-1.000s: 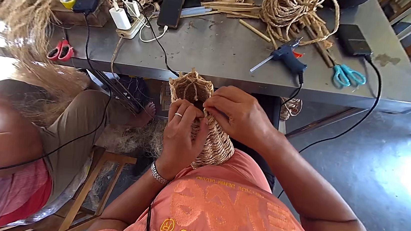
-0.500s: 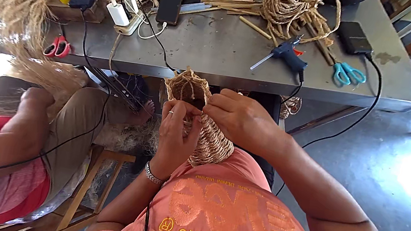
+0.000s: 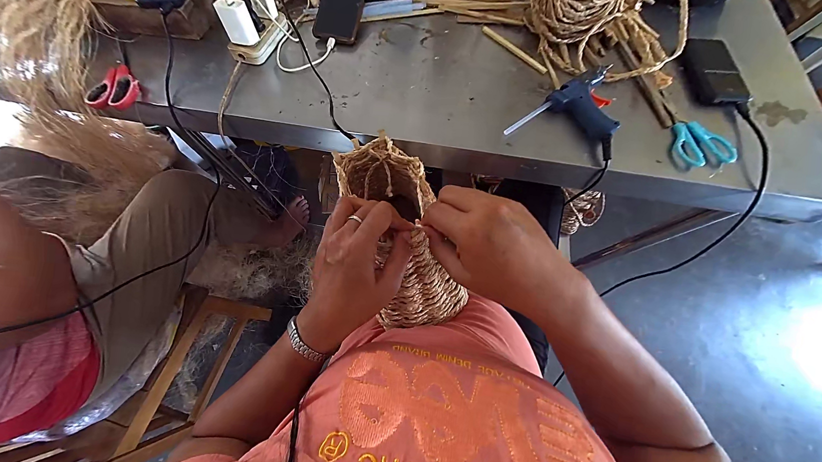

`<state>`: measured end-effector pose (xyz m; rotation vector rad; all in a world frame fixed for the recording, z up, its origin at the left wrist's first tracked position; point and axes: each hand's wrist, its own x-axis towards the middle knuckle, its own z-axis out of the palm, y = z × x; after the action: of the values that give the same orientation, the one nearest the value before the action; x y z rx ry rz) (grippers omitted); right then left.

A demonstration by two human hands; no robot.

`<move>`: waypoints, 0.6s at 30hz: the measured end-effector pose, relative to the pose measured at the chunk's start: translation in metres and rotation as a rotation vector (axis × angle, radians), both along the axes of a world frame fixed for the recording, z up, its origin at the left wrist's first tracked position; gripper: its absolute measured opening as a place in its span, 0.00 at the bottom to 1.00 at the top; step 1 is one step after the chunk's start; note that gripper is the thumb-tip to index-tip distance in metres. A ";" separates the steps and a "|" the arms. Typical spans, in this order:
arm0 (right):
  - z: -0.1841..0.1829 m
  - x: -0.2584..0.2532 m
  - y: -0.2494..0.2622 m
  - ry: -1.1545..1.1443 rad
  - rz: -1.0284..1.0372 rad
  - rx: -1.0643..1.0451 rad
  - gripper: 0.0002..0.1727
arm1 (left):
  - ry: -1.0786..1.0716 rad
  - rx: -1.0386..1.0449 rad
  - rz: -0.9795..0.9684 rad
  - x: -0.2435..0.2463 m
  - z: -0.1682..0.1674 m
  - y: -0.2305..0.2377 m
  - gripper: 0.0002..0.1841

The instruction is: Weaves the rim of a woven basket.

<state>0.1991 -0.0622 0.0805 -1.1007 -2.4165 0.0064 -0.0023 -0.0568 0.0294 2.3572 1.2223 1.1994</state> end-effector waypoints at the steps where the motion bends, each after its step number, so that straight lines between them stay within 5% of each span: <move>1: -0.002 -0.001 -0.002 -0.001 -0.006 0.005 0.08 | -0.003 -0.001 -0.003 0.000 -0.001 0.001 0.07; 18: -0.040 -0.002 -0.016 0.433 -0.056 0.017 0.09 | -0.009 -0.045 -0.087 -0.009 -0.004 0.004 0.08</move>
<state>0.1975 -0.0780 0.0409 -1.0358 -1.9963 0.1861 -0.0111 -0.0531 0.0259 2.3447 1.1201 1.1419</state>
